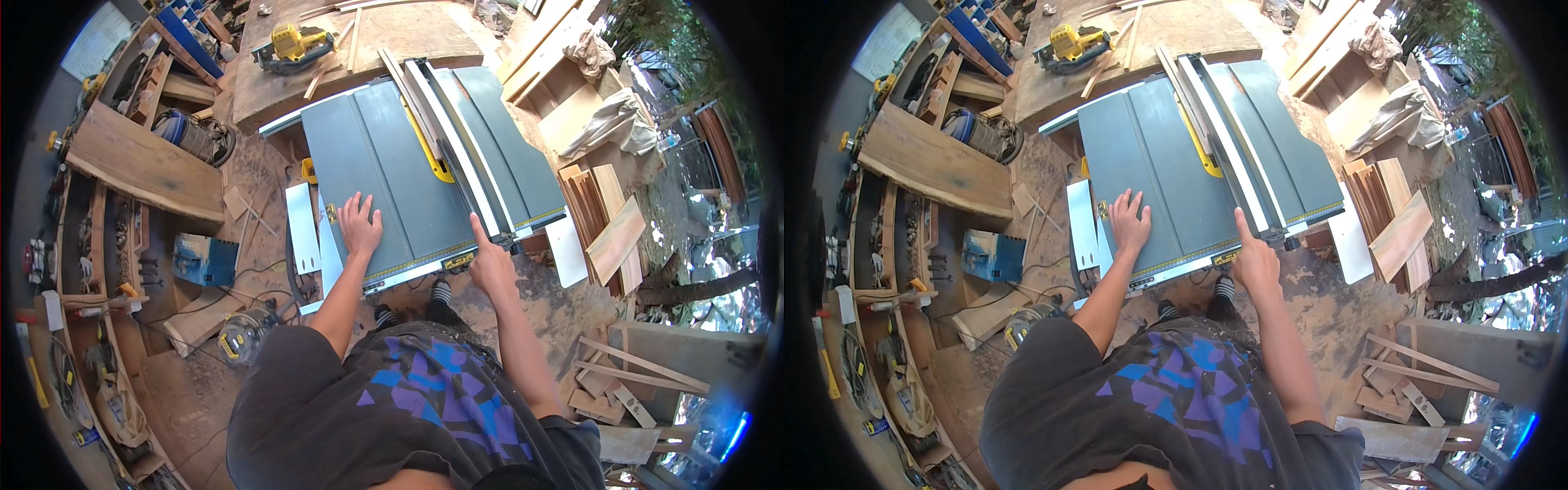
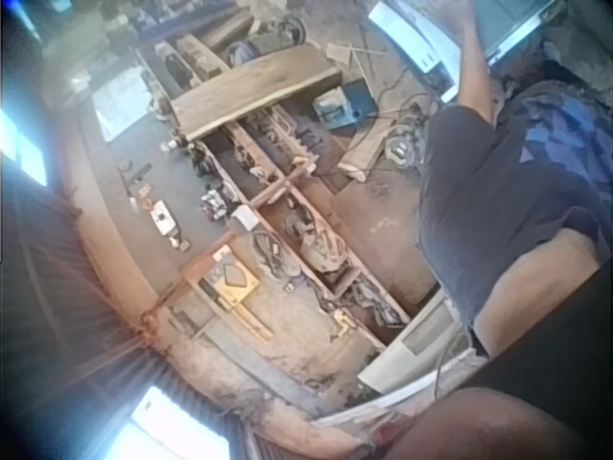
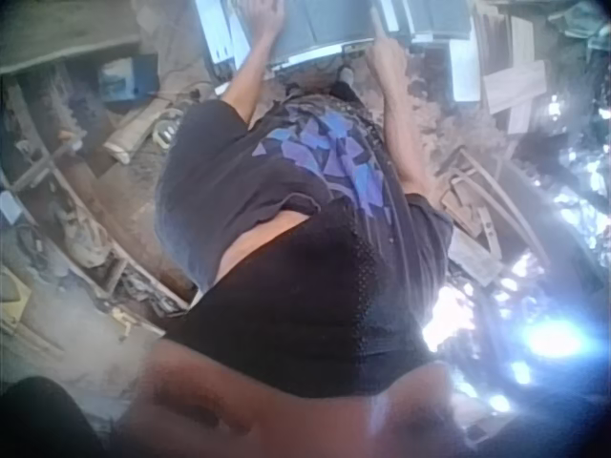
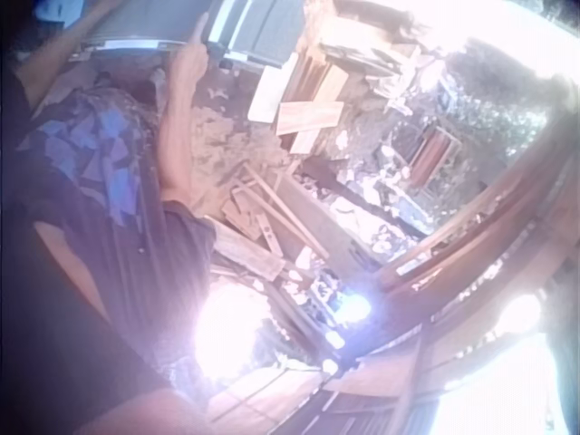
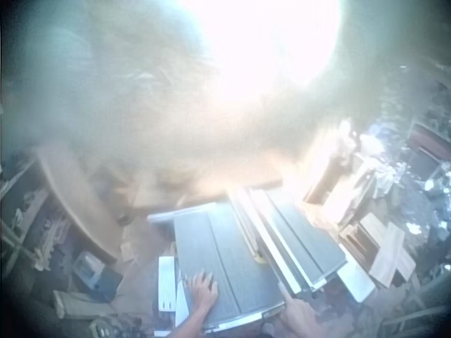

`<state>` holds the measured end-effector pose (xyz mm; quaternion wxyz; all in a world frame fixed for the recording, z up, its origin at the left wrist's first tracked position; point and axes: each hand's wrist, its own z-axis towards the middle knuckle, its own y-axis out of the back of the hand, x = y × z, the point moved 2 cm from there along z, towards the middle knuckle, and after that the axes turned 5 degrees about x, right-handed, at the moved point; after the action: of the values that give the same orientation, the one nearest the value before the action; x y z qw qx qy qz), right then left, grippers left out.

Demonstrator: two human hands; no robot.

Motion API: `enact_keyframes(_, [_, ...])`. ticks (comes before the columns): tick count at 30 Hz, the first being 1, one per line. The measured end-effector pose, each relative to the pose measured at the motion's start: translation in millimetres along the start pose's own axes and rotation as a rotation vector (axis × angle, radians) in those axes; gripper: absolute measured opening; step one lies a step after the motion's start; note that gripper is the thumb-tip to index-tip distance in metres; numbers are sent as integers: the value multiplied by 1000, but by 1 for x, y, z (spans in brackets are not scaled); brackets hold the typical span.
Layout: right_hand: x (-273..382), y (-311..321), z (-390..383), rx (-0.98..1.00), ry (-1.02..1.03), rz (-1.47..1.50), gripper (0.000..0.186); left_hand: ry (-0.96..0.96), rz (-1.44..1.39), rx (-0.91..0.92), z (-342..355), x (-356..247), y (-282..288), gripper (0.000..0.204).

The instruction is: Cutting wooden boards using a table saw and a push stick.

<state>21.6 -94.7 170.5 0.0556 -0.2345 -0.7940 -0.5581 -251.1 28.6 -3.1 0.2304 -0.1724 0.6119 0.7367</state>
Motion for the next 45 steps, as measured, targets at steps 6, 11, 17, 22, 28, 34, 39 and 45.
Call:
enact_keyframes(6, [17,2,32,-24,11,1,90,31,5,-11,-1,-1,5,46])
enact_keyframes(11, [52,11,97,-81,25,-58,88,101,-38,-45,3,-2,5,48])
enact_keyframes(17, [106,43,205,0,4,-71,82,224,116,22,12,-4,9,59])
enact_keyframes(22, [118,59,315,-159,181,166,84,271,101,43,21,-5,11,63])
enact_keyframes(28, [174,67,394,9,256,431,78,329,176,25,13,9,20,64])
enact_keyframes(34, [191,95,501,126,185,605,75,272,155,35,35,-17,3,63])
enact_keyframes(39, [215,101,485,98,418,701,80,282,166,22,32,-6,2,62])
enact_keyframes(45, [203,95,409,219,349,448,74,276,152,-41,28,-2,11,62])
